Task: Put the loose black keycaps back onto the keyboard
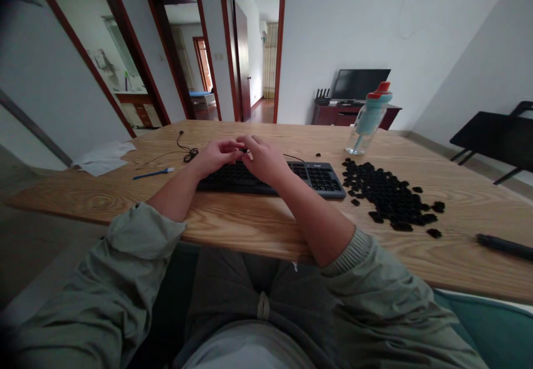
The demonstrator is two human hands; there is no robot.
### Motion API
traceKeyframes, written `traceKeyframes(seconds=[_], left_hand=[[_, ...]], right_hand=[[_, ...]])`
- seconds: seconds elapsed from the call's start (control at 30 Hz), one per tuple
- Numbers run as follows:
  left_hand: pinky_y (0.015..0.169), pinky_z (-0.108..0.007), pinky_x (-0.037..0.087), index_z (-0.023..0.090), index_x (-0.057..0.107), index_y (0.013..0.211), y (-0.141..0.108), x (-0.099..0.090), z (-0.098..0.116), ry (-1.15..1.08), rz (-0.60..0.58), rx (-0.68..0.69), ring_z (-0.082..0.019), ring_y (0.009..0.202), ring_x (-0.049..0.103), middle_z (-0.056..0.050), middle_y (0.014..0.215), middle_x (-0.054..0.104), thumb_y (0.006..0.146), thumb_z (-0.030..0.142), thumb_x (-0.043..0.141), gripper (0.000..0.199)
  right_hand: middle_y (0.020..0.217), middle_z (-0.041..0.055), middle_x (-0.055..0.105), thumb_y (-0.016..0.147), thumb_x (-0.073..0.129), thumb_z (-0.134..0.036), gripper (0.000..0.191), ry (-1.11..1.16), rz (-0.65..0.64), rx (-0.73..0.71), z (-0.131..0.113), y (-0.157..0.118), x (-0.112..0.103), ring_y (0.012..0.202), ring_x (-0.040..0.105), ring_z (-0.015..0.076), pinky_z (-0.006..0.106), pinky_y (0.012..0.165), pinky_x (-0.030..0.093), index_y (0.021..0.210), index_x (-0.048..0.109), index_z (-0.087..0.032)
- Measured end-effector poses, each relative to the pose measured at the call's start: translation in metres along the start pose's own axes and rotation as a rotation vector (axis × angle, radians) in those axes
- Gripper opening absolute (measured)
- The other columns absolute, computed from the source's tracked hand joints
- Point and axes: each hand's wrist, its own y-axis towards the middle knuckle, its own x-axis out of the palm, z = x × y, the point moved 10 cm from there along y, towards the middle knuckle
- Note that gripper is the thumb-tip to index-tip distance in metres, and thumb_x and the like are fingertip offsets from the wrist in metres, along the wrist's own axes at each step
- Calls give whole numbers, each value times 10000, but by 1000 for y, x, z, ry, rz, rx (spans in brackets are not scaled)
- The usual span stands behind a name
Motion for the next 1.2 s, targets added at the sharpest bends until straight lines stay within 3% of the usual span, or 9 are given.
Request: traceKeyframes(seconds=[0.1, 0.3, 0.4, 0.5, 0.6, 0.9, 1.2], left_hand=[[775, -285, 480, 95, 701, 1102, -6, -21, -8, 74, 23, -34, -153, 805, 628, -106, 942, 710, 725, 445, 761, 518], [789, -309, 474, 117, 735, 961, -35, -108, -51, 342, 216, -189, -182, 818, 630, -90, 903, 710, 715, 441, 717, 408], [808, -308, 479, 116, 723, 988, -47, -127, -70, 398, 200, -251, -185, 847, 637, -91, 921, 710, 694, 394, 734, 404], [785, -297, 484, 132, 705, 1071, -52, -121, -79, 405, 116, -293, -180, 851, 644, -89, 955, 710, 708, 412, 741, 460], [798, -298, 486, 140, 729, 1015, -54, -109, -78, 459, 39, -335, -188, 857, 652, -89, 971, 719, 733, 412, 728, 392], [725, -294, 469, 147, 751, 910, -54, -102, -74, 626, 37, -342, -183, 742, 629, -73, 864, 727, 760, 422, 685, 320], [705, -289, 444, 171, 758, 910, -54, -103, -83, 682, -12, -334, -198, 778, 634, -67, 872, 730, 803, 519, 591, 400]], right_hand=[[1271, 93, 620, 877, 539, -216, 504, 19, -2, 25, 8, -9, -1, 901, 630, 203, 344, 822, 487, 1380, 515, -213], [1189, 78, 661, 865, 559, -287, 516, 10, -71, 138, 53, -31, -14, 786, 623, 183, 335, 777, 490, 1374, 523, -210], [1148, 89, 677, 860, 567, -293, 485, 17, -125, 189, 72, -40, -16, 771, 621, 178, 321, 761, 485, 1334, 558, -195], [1121, 93, 686, 851, 577, -290, 489, 30, -178, 234, 84, -48, -15, 755, 619, 174, 314, 743, 484, 1329, 563, -191], [1092, 78, 695, 843, 580, -280, 494, 42, -222, 256, 89, -55, -12, 741, 616, 168, 303, 717, 479, 1329, 564, -196], [1004, 53, 707, 857, 569, -292, 430, 75, -251, 310, 99, -63, -15, 648, 590, 139, 285, 636, 447, 1273, 610, -192], [974, 73, 701, 862, 576, -282, 400, 113, -267, 299, 102, -66, -11, 767, 627, 178, 317, 723, 479, 1246, 619, -179]])
